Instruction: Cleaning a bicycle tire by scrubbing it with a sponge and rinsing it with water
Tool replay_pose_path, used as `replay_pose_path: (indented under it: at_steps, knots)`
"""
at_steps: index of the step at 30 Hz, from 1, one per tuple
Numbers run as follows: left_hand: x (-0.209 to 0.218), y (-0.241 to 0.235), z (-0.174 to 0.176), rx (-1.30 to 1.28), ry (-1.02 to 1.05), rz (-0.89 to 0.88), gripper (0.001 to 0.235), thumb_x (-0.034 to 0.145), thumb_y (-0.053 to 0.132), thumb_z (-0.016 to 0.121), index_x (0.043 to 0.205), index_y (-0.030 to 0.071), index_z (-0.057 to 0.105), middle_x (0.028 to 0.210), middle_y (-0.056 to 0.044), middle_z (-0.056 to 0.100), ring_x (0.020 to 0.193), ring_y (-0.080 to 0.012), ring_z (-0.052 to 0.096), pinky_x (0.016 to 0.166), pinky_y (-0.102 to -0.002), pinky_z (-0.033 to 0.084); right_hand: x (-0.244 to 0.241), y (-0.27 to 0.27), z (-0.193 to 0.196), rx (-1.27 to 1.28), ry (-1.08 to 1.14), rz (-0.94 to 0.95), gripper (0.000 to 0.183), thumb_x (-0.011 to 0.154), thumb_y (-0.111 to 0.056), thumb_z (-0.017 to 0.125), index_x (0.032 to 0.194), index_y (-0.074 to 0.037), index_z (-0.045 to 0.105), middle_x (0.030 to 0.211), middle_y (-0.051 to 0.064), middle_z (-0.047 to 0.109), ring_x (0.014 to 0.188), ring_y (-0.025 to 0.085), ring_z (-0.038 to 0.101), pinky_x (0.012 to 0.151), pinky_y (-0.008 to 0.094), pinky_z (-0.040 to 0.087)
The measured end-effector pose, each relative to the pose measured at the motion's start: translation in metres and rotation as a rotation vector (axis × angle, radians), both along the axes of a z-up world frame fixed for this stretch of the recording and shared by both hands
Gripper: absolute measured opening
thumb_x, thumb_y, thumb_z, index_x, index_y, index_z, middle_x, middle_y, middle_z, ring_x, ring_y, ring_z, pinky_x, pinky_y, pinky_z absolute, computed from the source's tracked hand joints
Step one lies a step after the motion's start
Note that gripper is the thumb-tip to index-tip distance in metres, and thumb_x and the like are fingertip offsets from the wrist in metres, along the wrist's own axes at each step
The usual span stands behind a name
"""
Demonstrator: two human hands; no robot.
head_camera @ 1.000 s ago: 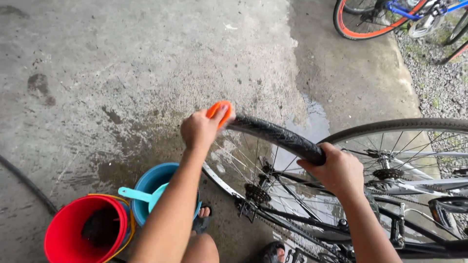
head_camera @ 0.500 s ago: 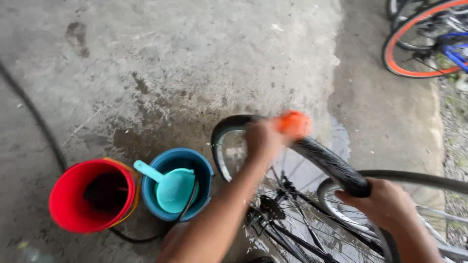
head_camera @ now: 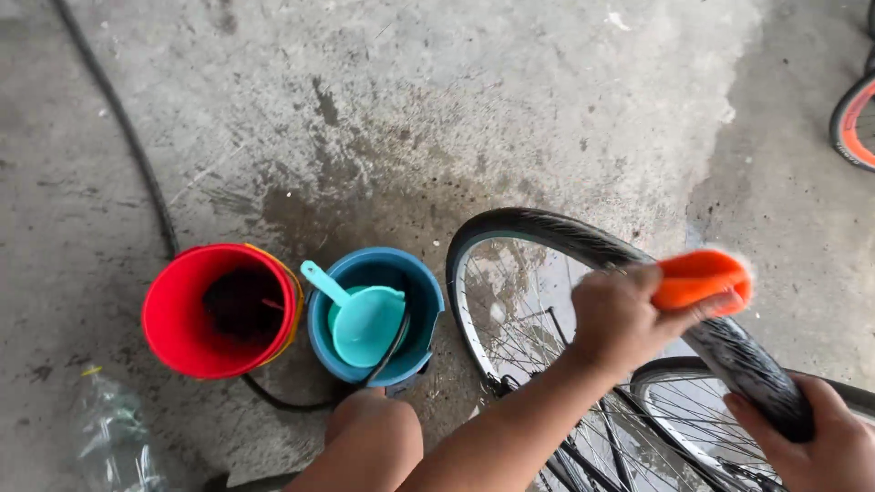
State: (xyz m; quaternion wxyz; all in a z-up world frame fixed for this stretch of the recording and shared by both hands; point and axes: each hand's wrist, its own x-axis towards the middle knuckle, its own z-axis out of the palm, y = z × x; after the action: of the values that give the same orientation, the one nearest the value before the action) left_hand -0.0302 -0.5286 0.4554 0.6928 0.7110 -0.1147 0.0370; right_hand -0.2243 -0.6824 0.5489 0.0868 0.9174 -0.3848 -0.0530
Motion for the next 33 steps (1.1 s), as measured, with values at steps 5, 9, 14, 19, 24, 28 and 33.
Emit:
replay_pose_path:
  at_steps: [5,9,14,19,24,28,33]
  knots:
    - [0.084,0.031,-0.114,0.168,0.486,0.342,0.062,0.081,0.073,0.055,0.061,0.018,0.073,0.051,-0.003,0.066,0.046,-0.0161,0.061,0.045,-0.037,0.039,0.012,0.025,0.026,-0.021,0.027,-0.01,0.059,0.076,-0.063,0.078,0.125,-0.03,0.075,0.086,0.006,0.081,0.093,0.03,0.078,0.083,0.038,0.058]
    - [0.065,0.049,0.001,0.245,0.397,0.164,0.056,0.081,0.068,0.058,0.054,0.02,0.065,0.043,0.006,0.049,0.043,-0.0092,0.043,0.044,-0.031,0.024,0.02,0.025,0.024,-0.093,0.046,0.063,0.054,0.077,-0.069,0.072,0.112,-0.028,0.073,0.079,0.002,0.076,0.085,0.031,0.076,0.079,0.04,0.059]
    - [0.012,0.007,0.147,0.608,-0.224,-0.872,0.083,0.051,0.078,0.039,0.101,0.025,0.081,0.079,0.003,0.081,0.071,-0.0179,0.079,0.063,-0.035,0.059,0.016,0.027,0.013,-0.086,0.097,-0.066,0.071,0.075,-0.082,0.064,0.121,-0.027,0.067,0.103,0.015,0.083,0.102,0.042,0.077,0.089,0.052,0.06]
    - [0.169,0.009,0.064,1.034,0.043,-1.005,0.056,0.087,0.073,0.055,0.088,0.021,0.074,0.074,0.005,0.062,0.061,-0.0104,0.055,0.059,-0.027,0.044,0.034,0.061,0.037,0.066,-0.26,-0.075,0.125,0.059,-0.066,0.087,0.149,0.0,0.03,0.127,0.015,0.068,0.114,0.039,0.067,0.079,0.056,0.058]
    - [0.1,-0.085,0.108,1.402,-0.476,-1.378,0.085,0.088,0.085,0.033,0.085,0.013,0.077,0.09,-0.005,0.076,0.08,-0.0229,0.069,0.071,-0.041,0.051,0.028,0.061,0.018,-0.079,-0.406,0.294,0.146,0.063,-0.068,0.081,0.158,0.011,0.003,0.163,0.041,0.021,0.154,0.052,0.019,0.123,0.063,0.025]
    - [0.059,-0.133,0.124,1.263,-0.659,-1.636,0.111,0.059,0.092,0.023,0.133,0.022,0.069,0.136,-0.006,0.066,0.119,-0.0259,0.063,0.102,-0.04,0.044,0.034,0.062,0.017,-0.221,-0.524,0.345,0.148,0.062,-0.075,0.084,0.158,0.01,0.01,0.166,0.037,0.01,0.156,0.052,0.006,0.123,0.077,0.021]
    - [0.118,-0.119,0.059,1.812,0.428,-1.615,0.073,0.077,0.089,0.048,0.099,0.022,0.07,0.098,-0.007,0.068,0.088,-0.0246,0.063,0.086,-0.039,0.047,0.031,0.062,0.009,-0.131,-0.478,0.173,0.156,0.05,-0.074,0.086,0.157,0.015,0.014,0.167,0.034,0.011,0.156,0.046,0.002,0.121,0.071,0.012]
